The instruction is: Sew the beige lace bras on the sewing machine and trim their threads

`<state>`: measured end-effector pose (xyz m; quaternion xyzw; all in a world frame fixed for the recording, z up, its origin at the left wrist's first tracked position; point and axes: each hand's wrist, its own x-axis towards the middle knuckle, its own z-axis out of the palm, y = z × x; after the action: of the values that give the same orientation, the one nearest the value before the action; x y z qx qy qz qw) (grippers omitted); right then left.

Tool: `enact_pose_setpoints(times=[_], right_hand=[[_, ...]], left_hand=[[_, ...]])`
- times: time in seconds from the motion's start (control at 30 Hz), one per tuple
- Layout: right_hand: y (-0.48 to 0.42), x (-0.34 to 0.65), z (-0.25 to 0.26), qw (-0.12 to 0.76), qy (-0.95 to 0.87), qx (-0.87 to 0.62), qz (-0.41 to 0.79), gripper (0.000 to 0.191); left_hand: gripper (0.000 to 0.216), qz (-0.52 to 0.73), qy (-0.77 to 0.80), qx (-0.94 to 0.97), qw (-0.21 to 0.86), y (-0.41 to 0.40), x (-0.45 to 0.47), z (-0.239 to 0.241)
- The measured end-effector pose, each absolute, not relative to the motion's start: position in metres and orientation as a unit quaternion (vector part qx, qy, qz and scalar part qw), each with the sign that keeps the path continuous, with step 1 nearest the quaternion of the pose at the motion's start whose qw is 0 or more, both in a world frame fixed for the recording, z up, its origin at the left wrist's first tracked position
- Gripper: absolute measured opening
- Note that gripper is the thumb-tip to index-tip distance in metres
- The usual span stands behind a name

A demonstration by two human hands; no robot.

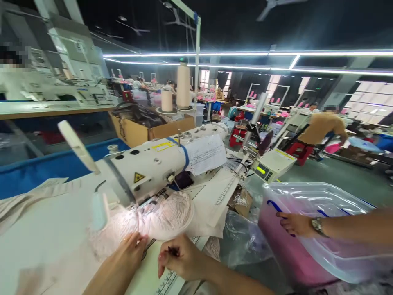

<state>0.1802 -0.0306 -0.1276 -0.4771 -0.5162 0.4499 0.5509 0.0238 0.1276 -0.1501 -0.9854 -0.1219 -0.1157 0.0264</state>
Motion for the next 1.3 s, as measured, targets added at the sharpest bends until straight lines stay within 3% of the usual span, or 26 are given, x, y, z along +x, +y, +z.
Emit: enact_pose_setpoints(times=[0.17,0.27,0.43,0.57,0.67,0.73,0.93,1.03,1.3], right_hand=[[-0.032,0.177,-0.133,0.489,-0.575,-0.526,0.391,0.06],[-0.036,0.181,-0.119,0.407,-0.661,-0.524,0.351,0.049],[-0.012,0.22,-0.09,0.318,-0.747,-0.554,0.183,0.026],[0.034,0.255,-0.09,0.24,-0.743,-0.624,-0.025,0.029],[0.071,0.27,-0.098,0.132,-0.752,-0.638,-0.097,0.029],[0.091,0.276,-0.104,0.083,-0.771,-0.624,-0.092,0.025],[0.101,0.289,-0.115,0.053,-0.787,-0.609,-0.084,0.022],[0.093,0.293,-0.116,0.027,-0.782,-0.618,-0.084,0.028],[0.083,0.274,-0.102,-0.001,-0.822,-0.566,0.053,0.057]], left_hand=[[0.012,-0.012,-0.135,-0.989,0.06,0.099,0.022,-0.114],[0.013,0.023,-0.1,-0.991,0.089,0.09,0.025,-0.098],[0.022,-0.01,-0.083,-0.981,0.177,0.092,0.025,-0.101],[0.027,-0.022,-0.095,-0.981,0.166,0.094,0.021,-0.105],[0.026,-0.033,-0.119,-0.983,0.138,0.096,0.02,-0.11],[0.023,-0.054,-0.128,-0.983,0.122,0.099,0.02,-0.116],[0.024,-0.114,-0.146,-0.98,0.076,0.108,0.021,-0.128],[0.025,-0.102,-0.154,-0.98,0.075,0.11,0.019,-0.128],[0.026,-0.091,-0.162,-0.978,0.096,0.112,0.015,-0.127]])
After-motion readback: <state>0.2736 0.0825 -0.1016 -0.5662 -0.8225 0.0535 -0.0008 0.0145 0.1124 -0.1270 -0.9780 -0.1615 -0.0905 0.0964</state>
